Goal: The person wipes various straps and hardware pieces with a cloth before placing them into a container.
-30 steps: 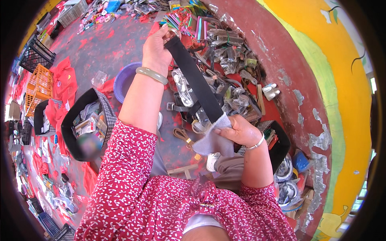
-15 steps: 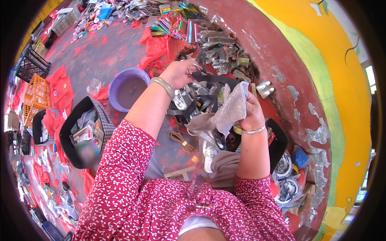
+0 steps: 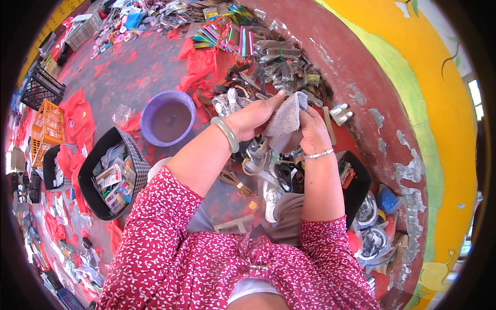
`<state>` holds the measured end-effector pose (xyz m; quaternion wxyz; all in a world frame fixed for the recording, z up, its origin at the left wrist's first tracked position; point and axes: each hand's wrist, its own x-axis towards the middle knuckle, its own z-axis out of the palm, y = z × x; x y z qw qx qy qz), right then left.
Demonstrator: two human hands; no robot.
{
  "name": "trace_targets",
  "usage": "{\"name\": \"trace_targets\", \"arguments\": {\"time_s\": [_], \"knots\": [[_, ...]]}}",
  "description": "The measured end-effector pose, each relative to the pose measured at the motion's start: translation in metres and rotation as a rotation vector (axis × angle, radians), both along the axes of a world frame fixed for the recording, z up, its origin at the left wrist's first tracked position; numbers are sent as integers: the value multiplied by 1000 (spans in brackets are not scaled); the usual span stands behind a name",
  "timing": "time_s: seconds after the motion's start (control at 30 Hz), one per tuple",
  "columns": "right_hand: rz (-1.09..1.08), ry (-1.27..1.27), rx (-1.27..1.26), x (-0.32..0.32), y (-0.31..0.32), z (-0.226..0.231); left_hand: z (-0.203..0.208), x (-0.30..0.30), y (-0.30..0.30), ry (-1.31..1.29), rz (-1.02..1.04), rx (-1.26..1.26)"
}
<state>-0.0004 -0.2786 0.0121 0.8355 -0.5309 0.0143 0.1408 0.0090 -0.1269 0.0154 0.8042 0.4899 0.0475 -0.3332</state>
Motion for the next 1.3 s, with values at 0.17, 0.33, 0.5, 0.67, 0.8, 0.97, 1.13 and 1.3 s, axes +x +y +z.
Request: {"name": "trace_targets", "arguments": {"time_s": [0.17, 0.33, 0.5, 0.67, 0.8, 0.97, 1.13, 1.3], "knots": [[99, 13, -43, -1, 6, -2, -2, 5, 4, 134, -5, -388], [173, -73, -129, -3, 23, -8, 0, 6, 6, -20, 261, -407], [221, -27, -108, -5, 33, -2, 9, 9, 17, -83, 294, -322], [256, 31, -165, -11, 38, 2, 1, 20, 22, -120, 360, -270], [313, -122, -347, -25, 38, 5, 1, 37, 36, -47, 442, -334], [339, -130, -542, -33, 27, 18, 0, 37, 33, -128, 472, -241], [466, -159, -615, -57, 15, 30, -4, 51, 46, -87, 541, -241], [652, -172, -645, -79, 3, 65, -18, 63, 48, -89, 583, -252]]}}
